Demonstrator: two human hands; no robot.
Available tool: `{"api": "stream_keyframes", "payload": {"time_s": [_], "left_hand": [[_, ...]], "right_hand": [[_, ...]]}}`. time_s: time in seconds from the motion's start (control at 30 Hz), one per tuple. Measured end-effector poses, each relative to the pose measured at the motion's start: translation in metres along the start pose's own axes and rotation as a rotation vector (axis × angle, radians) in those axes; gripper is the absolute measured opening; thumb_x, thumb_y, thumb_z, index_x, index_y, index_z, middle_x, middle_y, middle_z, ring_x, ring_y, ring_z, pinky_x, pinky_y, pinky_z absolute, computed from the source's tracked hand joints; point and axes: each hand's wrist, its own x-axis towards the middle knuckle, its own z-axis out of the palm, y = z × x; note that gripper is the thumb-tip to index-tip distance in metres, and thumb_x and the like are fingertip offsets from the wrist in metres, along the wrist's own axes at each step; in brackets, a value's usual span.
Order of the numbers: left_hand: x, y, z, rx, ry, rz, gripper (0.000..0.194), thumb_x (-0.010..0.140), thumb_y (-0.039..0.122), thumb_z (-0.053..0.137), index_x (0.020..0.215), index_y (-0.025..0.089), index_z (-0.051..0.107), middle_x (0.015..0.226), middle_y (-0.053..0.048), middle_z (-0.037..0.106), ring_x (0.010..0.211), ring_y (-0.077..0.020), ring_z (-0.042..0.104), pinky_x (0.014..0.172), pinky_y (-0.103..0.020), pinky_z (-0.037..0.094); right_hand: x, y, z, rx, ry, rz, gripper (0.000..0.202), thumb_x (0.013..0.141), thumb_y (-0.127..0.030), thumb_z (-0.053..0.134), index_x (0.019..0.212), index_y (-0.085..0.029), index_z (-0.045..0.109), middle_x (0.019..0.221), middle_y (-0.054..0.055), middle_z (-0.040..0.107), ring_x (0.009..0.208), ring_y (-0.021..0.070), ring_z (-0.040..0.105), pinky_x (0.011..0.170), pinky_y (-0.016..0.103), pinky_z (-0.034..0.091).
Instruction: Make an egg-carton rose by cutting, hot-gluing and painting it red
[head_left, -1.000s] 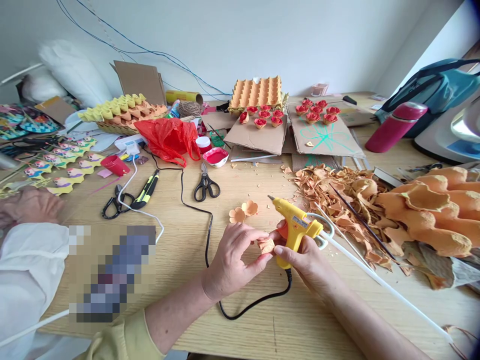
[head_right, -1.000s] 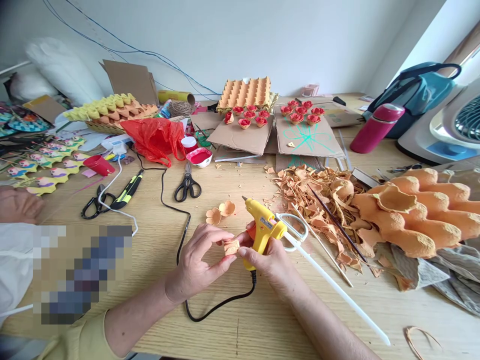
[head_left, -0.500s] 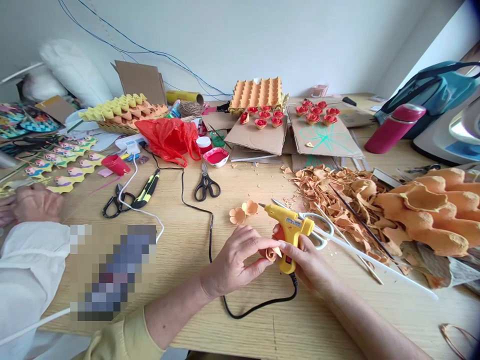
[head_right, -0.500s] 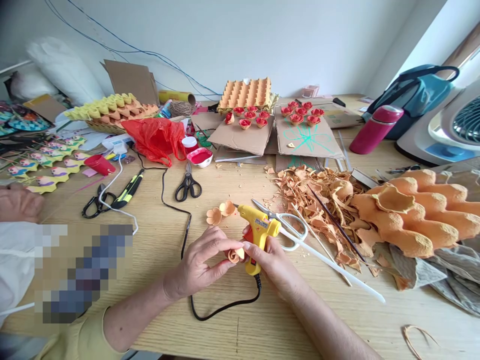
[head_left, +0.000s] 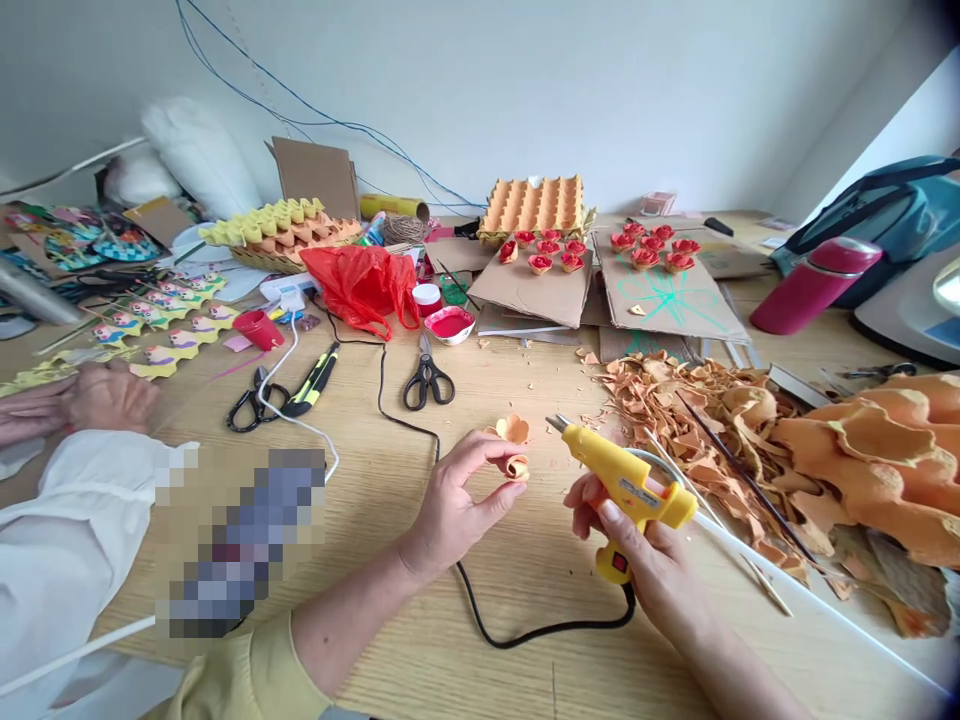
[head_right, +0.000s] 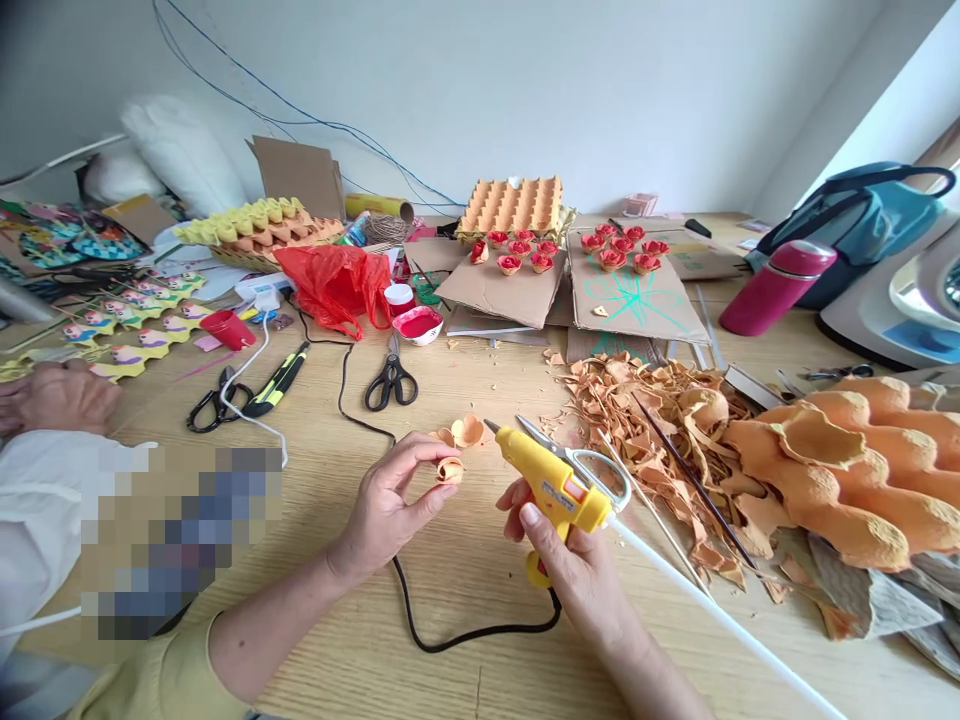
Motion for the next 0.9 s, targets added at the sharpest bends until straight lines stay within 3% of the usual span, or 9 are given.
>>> {"api": "stream_keyframes", "payload": {"time_s": [0.27,0.77,0.9], "left_hand": [[0.002,-0.004,-0.005,0.142,0.104,0.079,0.021,0.086,0.014,0.07,0.106,0.021,0.066,0.096,-0.005,0.068,0.09,-0.0169,0.065,0.082,-0.03,0.055],[0.002,0.001,-0.005,0.102,0.09,0.077,0.024,0.085,0.013,0.073,0.107,0.02,0.068,0.097,-0.005,0.071,0.087,-0.0152,0.068,0.081,-0.028,0.057],[0.001,0.001,-0.005,0.106,0.093,0.082,0.025,0.084,0.011,0.074,0.107,0.019,0.068,0.097,-0.004,0.071,0.088,-0.015,0.069,0.082,-0.027,0.057]], "right_hand": [[-0.005,0.001,0.002,-0.158,-0.083,-0.012,0.036,0.094,-0.058,0.054,0.085,-0.024,0.064,0.082,0.006,0.06,0.079,0.0223,0.056,0.071,0.035,0.05],[-0.013,0.022,-0.001,-0.209,-0.016,0.035,0.032,0.093,-0.055,0.059,0.085,-0.025,0.065,0.07,0.003,0.056,0.061,0.0167,0.051,0.054,0.029,0.048],[-0.015,0.027,-0.001,-0.22,0.029,0.022,0.032,0.09,-0.055,0.062,0.088,-0.024,0.067,0.074,0.004,0.062,0.065,0.0186,0.057,0.059,0.03,0.053]]}}
